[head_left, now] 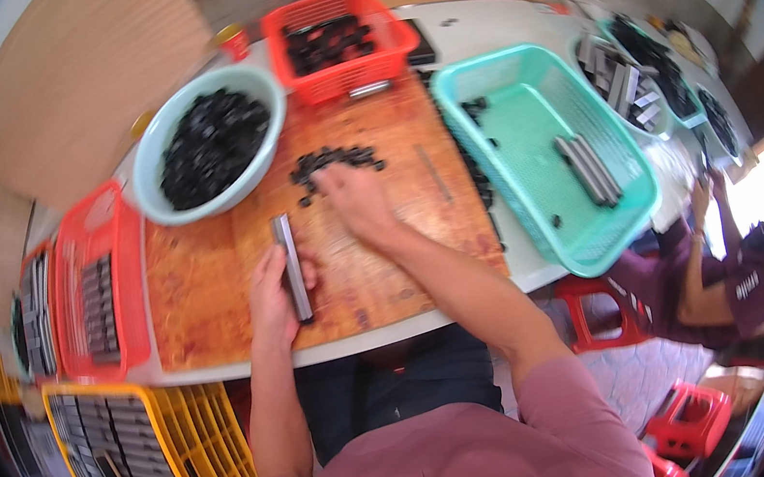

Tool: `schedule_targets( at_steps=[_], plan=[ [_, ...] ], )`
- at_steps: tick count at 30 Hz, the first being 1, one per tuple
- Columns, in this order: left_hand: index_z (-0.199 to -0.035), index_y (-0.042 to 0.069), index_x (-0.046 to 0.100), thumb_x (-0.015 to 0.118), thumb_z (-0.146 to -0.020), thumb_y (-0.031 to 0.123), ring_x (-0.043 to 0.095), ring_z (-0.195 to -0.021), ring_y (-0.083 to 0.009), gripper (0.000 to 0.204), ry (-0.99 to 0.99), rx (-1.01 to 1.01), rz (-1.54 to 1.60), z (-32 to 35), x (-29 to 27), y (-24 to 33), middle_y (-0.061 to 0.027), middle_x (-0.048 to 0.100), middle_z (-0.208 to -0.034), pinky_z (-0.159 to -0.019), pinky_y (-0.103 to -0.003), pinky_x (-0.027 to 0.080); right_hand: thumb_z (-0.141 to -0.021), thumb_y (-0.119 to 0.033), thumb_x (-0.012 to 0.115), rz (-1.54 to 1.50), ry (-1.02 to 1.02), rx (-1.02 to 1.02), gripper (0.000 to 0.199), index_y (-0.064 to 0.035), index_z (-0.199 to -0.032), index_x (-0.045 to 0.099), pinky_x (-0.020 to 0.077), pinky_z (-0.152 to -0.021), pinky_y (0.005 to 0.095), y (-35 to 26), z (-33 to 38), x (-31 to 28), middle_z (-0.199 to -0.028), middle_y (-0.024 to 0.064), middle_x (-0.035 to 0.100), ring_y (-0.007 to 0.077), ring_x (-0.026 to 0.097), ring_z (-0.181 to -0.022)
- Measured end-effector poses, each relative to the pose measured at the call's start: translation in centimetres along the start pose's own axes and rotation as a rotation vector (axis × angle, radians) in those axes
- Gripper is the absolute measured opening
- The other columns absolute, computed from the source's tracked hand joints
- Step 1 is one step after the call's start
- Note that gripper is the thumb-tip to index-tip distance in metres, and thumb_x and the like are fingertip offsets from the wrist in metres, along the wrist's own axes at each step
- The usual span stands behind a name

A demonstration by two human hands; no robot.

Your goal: The person assembles small black circular components into cylindrical metal tubes at a workbench. They repeatedly pick up the black pieces, insert them into the tubes, and place the completed assemblies into a red basket. The process is repetitive and involves handling multiple small parts and tubes.

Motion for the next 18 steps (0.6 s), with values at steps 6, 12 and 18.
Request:
schedule_targets(
  at_steps=[6,12,18],
  plan=[
    [-0.122,-0.001,0.061,0.037,-0.112,0.048,0.064,-0.073,-0.0148,0.055,0.040,-0.112,0.165,-0.2,-0.6,-0.4,-0.0151,0.073,-0.106,-0.068,-0.030,0.055,-0.103,-0.032,0.061,0.046,-0.033,0.040,0.038,-0.0004,-0.082,0.064,0.0470,-0.062,0.0478,0.0,0.0,-0.1,-0.070,0.0218,0.062,0.0401,0.064,-0.065],
    [-0.113,0.004,0.065,0.049,-0.110,0.043,0.063,-0.064,-0.0093,0.042,-0.053,-0.261,0.019,0.1,-1.5,-0.5,-0.0063,0.070,-0.091,-0.057,-0.024,0.052,-0.104,-0.034,0.057,0.204,-0.148,0.064,0.039,0.0024,-0.093,0.065,0.0481,-0.073,0.0478,-0.8,0.3,-0.4,-0.087,0.0277,0.064,0.0433,0.062,-0.078],
    [-0.126,0.003,0.063,0.050,-0.111,0.032,0.064,-0.069,-0.0093,0.035,-0.084,-0.081,0.041,0.2,-0.6,-0.2,-0.0052,0.069,-0.093,-0.058,-0.025,0.053,-0.106,-0.023,0.056,0.204,-0.183,0.009,0.030,0.0034,-0.095,0.066,0.0476,-0.069,0.0426,-0.9,0.1,0.2,-0.080,0.0237,0.062,0.0353,0.059,-0.071]
  ],
)
Point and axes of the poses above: each hand's wrist, its own z-axis away from the middle knuckle, its own x-axis out of the palm, y = z × x, the point moved 2 cm from there along -z, towards the middle knuckle
